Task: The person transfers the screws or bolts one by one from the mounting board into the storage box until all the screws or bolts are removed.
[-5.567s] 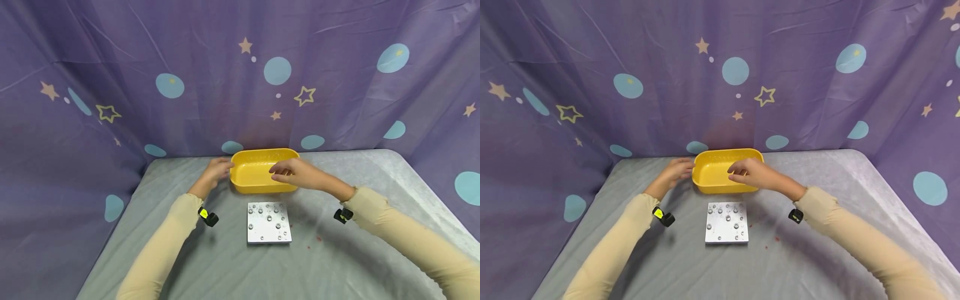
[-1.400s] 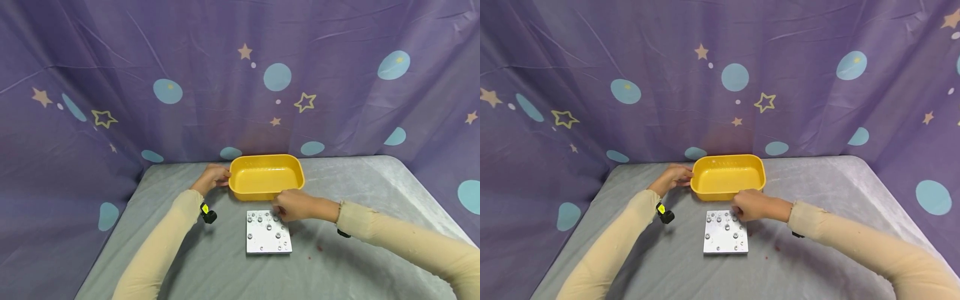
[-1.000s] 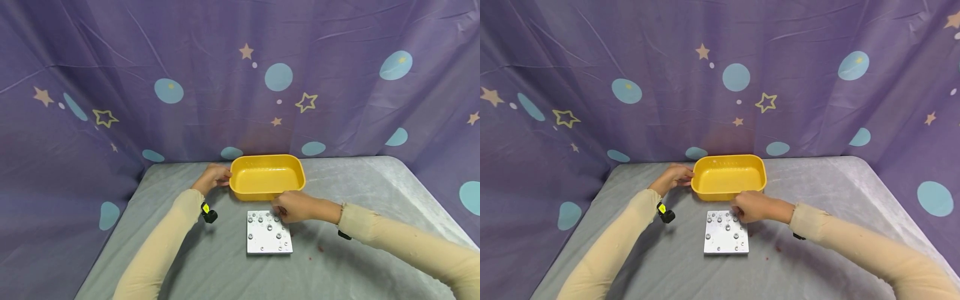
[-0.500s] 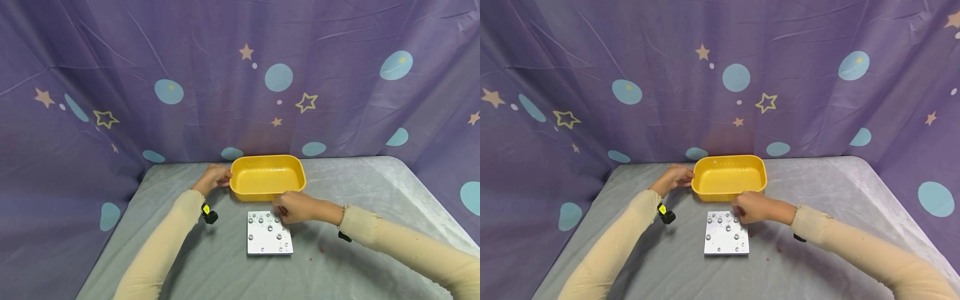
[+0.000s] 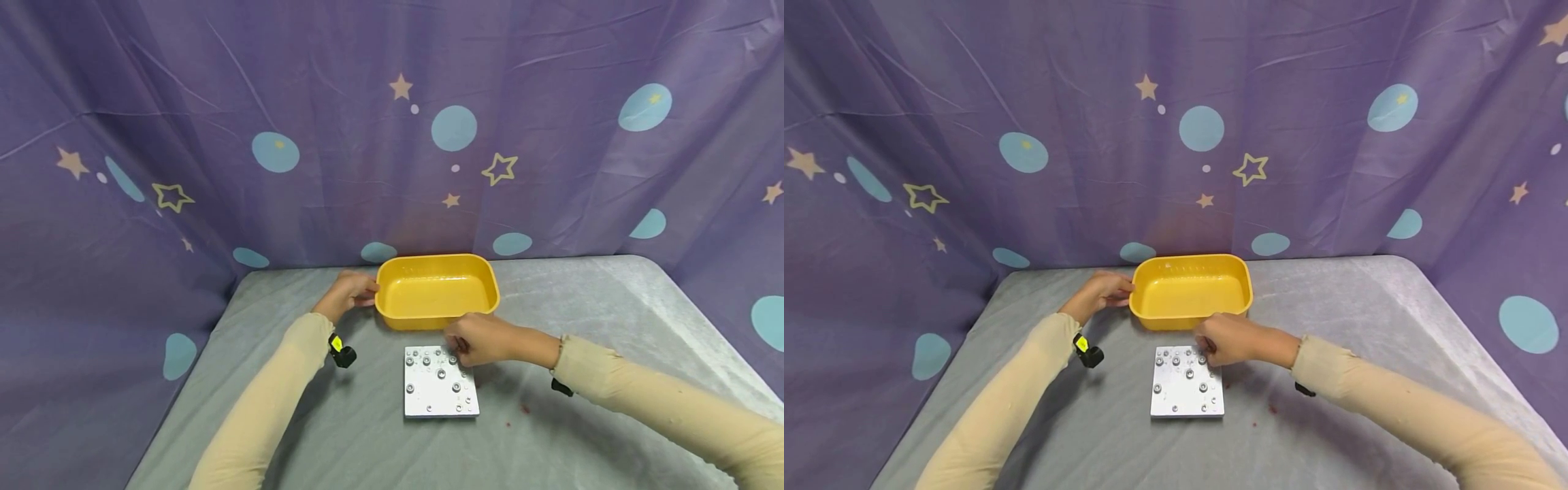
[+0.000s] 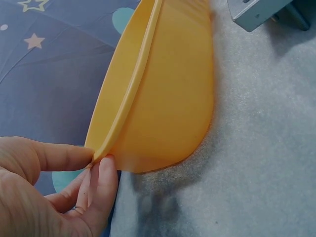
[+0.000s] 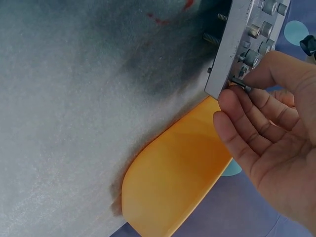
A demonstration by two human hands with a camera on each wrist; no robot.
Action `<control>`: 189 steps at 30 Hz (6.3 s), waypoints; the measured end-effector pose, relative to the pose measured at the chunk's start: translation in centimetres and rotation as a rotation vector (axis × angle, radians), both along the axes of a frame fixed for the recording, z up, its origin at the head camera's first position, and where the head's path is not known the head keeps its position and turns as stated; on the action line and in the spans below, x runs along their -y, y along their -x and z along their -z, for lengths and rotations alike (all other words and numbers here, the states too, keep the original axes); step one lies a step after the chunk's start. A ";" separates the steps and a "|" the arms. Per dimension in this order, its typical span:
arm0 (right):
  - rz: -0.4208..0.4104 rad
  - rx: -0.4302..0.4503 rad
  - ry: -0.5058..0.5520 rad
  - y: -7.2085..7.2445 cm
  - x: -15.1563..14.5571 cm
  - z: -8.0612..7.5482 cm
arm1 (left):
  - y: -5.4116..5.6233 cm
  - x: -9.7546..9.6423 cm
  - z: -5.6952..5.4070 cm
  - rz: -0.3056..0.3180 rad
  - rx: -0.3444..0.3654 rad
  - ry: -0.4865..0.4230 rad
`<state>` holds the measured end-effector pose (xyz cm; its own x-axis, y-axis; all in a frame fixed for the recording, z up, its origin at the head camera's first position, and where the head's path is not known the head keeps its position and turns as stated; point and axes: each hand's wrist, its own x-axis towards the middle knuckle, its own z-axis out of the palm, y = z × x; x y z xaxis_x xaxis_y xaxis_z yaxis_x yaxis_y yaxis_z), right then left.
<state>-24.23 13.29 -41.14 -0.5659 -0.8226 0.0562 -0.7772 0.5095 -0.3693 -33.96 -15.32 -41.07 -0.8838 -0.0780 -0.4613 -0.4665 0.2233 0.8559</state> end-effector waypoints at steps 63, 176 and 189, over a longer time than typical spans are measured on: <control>-0.051 -0.159 0.100 2.6 -0.1 -9.0 | -0.1 0.0 0.0 -0.012 -0.010 -0.030; 0.567 0.340 -0.421 16.1 3.4 -3.5 | -0.8 0.1 0.7 -0.039 -0.022 -0.078; 0.591 0.314 -0.454 16.0 3.4 -3.1 | -0.8 0.3 0.7 -0.046 -0.016 -0.093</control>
